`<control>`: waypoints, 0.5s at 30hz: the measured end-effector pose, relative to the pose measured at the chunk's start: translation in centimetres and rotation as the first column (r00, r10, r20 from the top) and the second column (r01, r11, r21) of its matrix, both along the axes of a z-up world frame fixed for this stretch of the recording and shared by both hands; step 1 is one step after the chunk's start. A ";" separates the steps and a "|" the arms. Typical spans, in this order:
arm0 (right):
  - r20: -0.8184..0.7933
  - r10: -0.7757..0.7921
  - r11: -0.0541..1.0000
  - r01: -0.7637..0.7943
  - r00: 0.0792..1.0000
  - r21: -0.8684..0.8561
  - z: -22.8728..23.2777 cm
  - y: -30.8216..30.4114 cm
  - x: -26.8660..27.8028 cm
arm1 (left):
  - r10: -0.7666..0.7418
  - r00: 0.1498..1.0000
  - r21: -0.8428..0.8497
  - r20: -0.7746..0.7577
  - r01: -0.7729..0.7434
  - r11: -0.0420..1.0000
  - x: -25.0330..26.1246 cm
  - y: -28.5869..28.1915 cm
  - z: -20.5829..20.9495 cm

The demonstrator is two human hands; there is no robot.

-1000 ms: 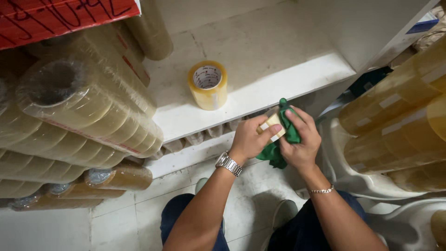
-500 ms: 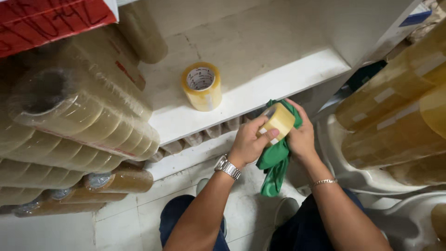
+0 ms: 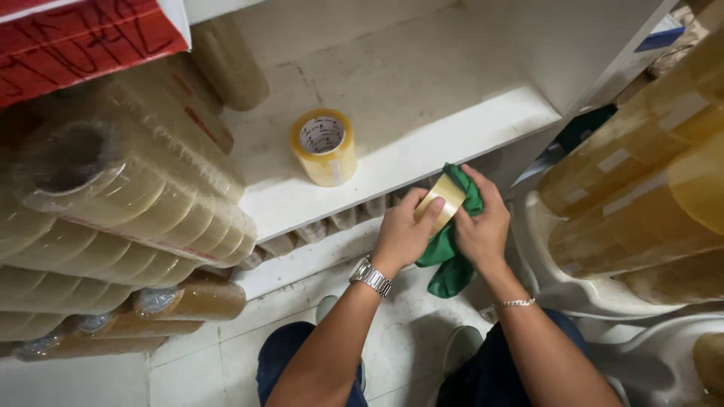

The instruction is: The person wipes several rolls of clear adhesive tape with a green cloth, handling them one at a time and placing them back on a shelf in a stockroom.

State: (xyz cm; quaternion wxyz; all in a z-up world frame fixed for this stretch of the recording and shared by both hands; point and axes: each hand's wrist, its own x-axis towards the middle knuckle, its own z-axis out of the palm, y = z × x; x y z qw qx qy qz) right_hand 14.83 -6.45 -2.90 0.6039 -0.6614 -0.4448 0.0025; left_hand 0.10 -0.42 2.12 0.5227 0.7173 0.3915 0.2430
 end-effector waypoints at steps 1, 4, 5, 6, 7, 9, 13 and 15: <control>0.004 0.003 1.000 -0.003 1.000 0.002 0.6 -0.1 -0.4 | 0.003 1.000 0.002 0.004 -0.003 1.000 0.1 0.2 -0.3; 0.169 -0.038 0.999 0.043 0.985 -0.025 1.4 -0.7 -1.3 | 0.016 0.998 -0.010 -0.055 -0.017 1.000 0.2 0.5 -1.7; 0.256 -0.008 1.000 0.014 0.967 -0.021 1.3 -0.7 -1.3 | 0.032 0.998 -0.021 -0.052 -0.033 0.999 0.3 0.7 -2.1; 0.342 0.020 1.000 -0.013 0.939 -0.022 1.2 -0.8 -1.3 | 0.046 0.998 -0.034 -0.049 -0.047 0.998 0.4 0.9 -2.5; 0.341 0.020 1.000 -0.011 0.940 -0.027 0.8 -0.9 -1.3 | 0.043 0.998 -0.039 -0.050 -0.045 0.998 0.2 0.7 -2.2; 0.467 -0.006 1.000 0.000 0.884 0.013 0.3 -0.5 -1.6 | 0.057 0.992 -0.069 -0.111 -0.065 0.995 -0.4 0.8 -1.2; 0.523 -0.010 0.995 -0.046 0.852 0.093 0.5 -0.2 -2.1 | 0.052 0.989 -0.072 -0.137 -0.062 0.996 -1.4 0.3 1.6; 0.496 0.020 0.987 -0.096 0.868 0.129 0.1 -0.2 -2.0 | 0.056 0.985 -0.062 -0.161 -0.066 0.996 -1.7 0.2 1.8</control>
